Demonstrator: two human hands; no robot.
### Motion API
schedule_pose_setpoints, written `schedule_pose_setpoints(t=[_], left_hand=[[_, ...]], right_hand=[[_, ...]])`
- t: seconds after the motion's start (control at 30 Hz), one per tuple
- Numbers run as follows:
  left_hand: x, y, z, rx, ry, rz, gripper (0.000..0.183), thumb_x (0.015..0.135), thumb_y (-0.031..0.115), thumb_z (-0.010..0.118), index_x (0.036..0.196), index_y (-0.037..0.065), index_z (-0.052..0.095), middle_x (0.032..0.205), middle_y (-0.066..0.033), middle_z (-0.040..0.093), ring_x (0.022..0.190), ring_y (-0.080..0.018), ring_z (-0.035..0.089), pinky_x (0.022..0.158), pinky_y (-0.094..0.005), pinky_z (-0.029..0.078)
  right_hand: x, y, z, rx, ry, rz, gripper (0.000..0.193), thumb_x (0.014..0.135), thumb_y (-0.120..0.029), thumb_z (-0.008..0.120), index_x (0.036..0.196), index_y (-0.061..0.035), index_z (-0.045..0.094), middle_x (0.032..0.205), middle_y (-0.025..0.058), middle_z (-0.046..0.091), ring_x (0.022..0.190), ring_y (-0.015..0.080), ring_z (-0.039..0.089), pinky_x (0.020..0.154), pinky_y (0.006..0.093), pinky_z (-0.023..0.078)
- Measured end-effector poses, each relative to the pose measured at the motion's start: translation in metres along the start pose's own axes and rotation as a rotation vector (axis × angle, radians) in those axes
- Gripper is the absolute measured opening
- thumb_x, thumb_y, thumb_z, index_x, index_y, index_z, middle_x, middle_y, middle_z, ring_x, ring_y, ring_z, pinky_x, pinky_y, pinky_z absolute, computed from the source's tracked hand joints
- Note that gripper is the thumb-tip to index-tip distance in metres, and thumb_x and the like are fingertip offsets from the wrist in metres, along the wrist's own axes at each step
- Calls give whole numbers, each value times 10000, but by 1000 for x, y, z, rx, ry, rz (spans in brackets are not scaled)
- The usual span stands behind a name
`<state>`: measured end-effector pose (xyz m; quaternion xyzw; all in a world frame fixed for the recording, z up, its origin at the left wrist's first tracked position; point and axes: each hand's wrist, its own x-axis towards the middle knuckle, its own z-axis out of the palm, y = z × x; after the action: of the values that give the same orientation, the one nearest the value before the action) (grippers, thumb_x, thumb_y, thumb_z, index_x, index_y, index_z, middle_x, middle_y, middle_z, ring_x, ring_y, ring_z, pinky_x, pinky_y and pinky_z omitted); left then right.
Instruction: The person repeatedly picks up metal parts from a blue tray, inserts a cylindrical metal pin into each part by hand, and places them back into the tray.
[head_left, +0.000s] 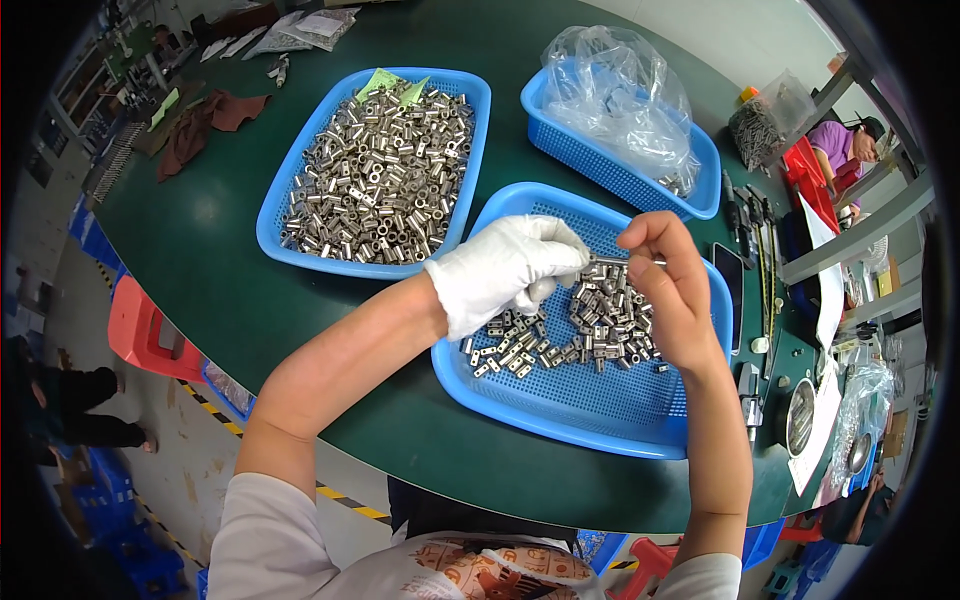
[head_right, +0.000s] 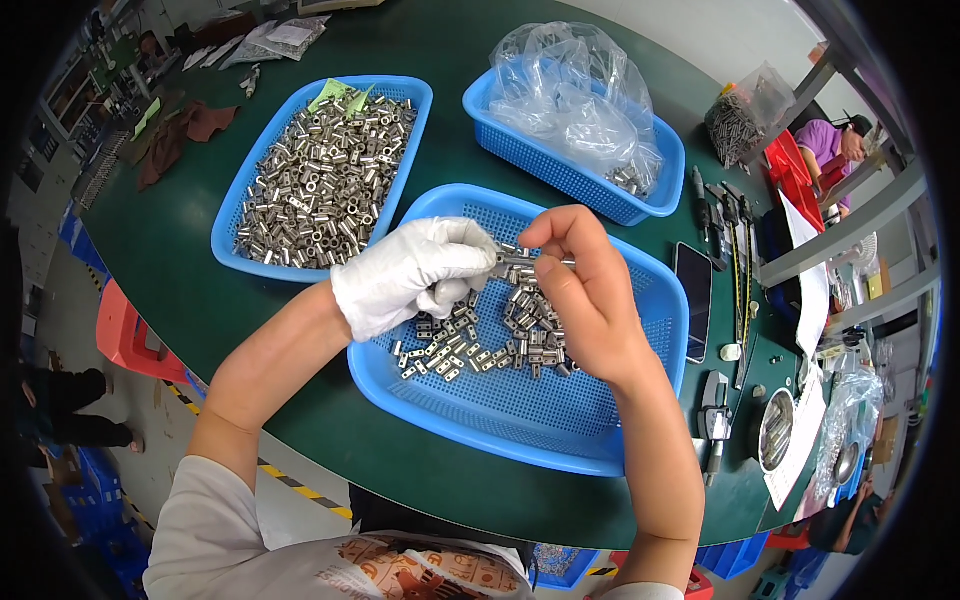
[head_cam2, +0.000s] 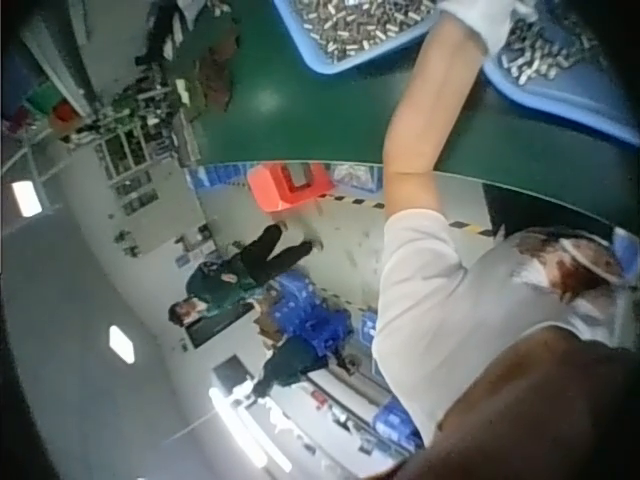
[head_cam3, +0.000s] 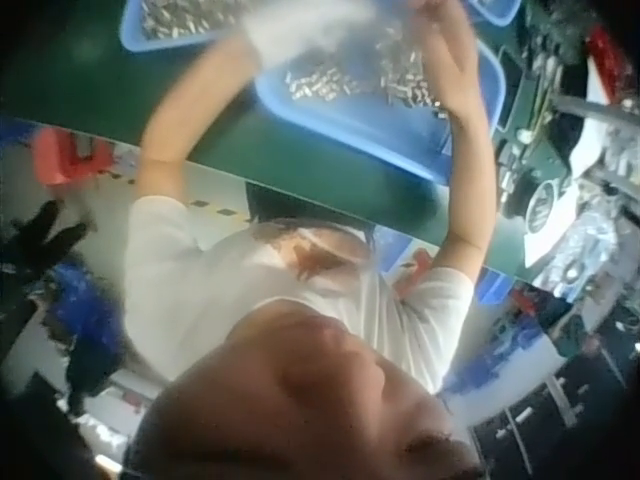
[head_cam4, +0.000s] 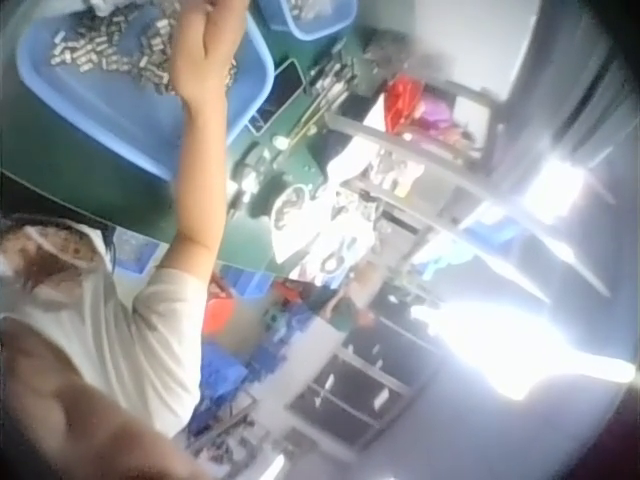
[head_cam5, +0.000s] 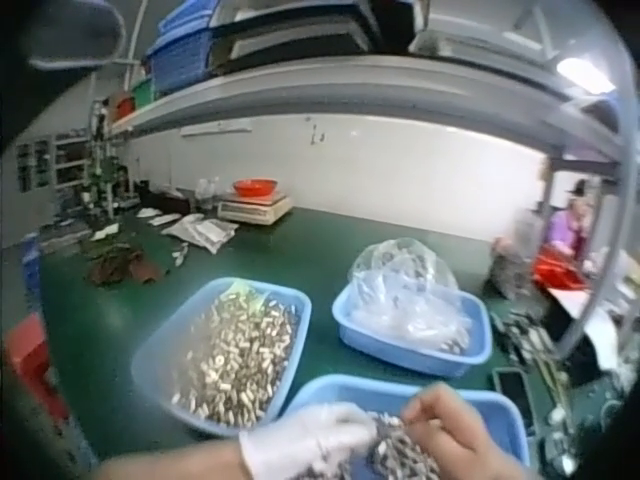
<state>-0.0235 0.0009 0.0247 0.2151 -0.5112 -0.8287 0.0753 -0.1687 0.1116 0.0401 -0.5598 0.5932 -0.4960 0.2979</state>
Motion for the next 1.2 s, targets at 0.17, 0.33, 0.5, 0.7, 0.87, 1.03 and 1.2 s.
schedule_pose_setpoints(t=[0.17,0.33,0.5,0.7,0.87,1.03,1.2], left_hand=[[1,-2,-1,-31,-53,-17,105,777,146,520,801,44,509,654,8,456,475,-38,375,396,-160,271],[3,-2,-1,-27,-46,-29,124,777,172,546,792,55,509,672,5,475,483,-25,387,394,-151,286],[1,3,2,2,-24,-52,140,787,183,560,783,61,491,660,-3,489,438,-11,374,350,-126,257],[4,-1,-5,-164,-18,-8,103,797,144,534,763,55,496,685,-21,509,441,-18,375,347,-130,238],[7,-1,-11,-301,5,-6,51,793,67,496,838,43,496,759,-49,547,535,-35,497,367,-115,320],[6,2,-5,-263,61,-39,130,794,60,478,918,30,502,755,-38,540,554,-45,502,377,-122,335],[9,-3,-10,-292,-1,-40,158,797,73,467,940,15,500,740,-26,508,568,-52,483,378,-122,334]], right_hand=[[1,5,-4,111,-27,25,165,762,-43,401,922,-14,425,715,11,414,649,77,382,591,216,334],[1,5,9,-75,-111,-46,161,791,-54,414,948,-16,410,752,47,468,683,111,447,626,244,374],[2,8,16,59,-126,-102,216,803,-68,418,1011,-19,383,782,58,490,706,117,457,643,254,382],[5,-2,-6,165,36,-23,189,674,-27,449,848,-15,521,751,47,499,684,108,458,651,225,360],[8,29,-2,-830,-303,-279,123,593,-77,543,698,-106,598,643,52,522,622,223,513,637,317,389],[10,39,8,-990,-386,-331,108,605,-115,600,710,-100,586,648,44,525,646,221,521,642,325,386],[12,42,9,-1084,-362,-359,84,649,-132,593,712,-91,554,656,48,516,645,223,518,643,329,383]])
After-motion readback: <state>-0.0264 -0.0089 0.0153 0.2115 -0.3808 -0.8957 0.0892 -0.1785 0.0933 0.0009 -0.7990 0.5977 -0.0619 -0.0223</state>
